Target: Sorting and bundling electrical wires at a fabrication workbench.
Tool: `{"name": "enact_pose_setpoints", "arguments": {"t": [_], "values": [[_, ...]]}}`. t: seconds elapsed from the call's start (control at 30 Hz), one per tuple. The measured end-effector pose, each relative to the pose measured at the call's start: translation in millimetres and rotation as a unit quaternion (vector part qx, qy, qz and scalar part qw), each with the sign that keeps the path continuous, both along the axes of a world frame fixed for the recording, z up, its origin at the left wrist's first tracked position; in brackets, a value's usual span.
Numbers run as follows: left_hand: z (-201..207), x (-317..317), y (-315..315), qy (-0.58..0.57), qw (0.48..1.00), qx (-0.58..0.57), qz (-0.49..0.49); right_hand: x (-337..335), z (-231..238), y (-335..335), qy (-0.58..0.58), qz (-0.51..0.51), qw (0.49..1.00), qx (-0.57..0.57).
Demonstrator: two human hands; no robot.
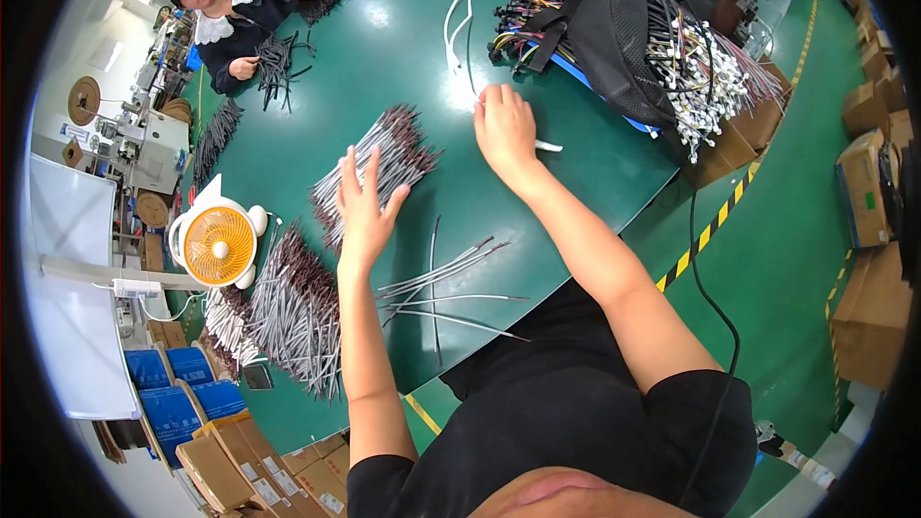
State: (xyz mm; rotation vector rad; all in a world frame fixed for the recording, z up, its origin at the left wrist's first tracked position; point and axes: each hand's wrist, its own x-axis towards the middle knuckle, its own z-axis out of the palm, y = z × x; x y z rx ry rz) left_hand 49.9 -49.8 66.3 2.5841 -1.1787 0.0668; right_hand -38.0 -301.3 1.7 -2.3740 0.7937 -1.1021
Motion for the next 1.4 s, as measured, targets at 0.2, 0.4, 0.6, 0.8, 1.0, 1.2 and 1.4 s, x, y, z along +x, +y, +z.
{"name": "enact_pose_setpoints", "arguments": {"t": [0.2, 0.4, 0.6, 0.8, 1.0, 1.2, 1.4], "values": [[15, 19, -99, 0.368, 0.889, -0.263, -0.07, 0, 13, 33, -0.168, 0.191, 0.967, 0.001], [90, 77, -158, 0.559, 0.669, -0.487, -0.048, 0, 5, 35, -0.086, 0.262, 0.961, 0.005], [174, 69, -136, 0.404, 0.685, -0.591, -0.138, 1, 5, 16, 0.038, 0.103, 0.992, -0.069], [195, 50, -128, 0.319, 0.679, -0.627, -0.208, -6, -13, -23, 0.069, -0.065, 0.993, -0.075], [190, 28, -116, 0.348, 0.671, -0.588, -0.288, -4, -2, -37, 0.001, -0.156, 0.987, -0.026], [168, 8, -112, 0.37, 0.666, -0.505, -0.406, -2, -2, -42, -0.068, -0.165, 0.983, 0.036], [146, -8, -116, 0.541, 0.479, -0.439, -0.533, -8, 21, -12, -0.2, -0.016, 0.98, 0.006]]}}
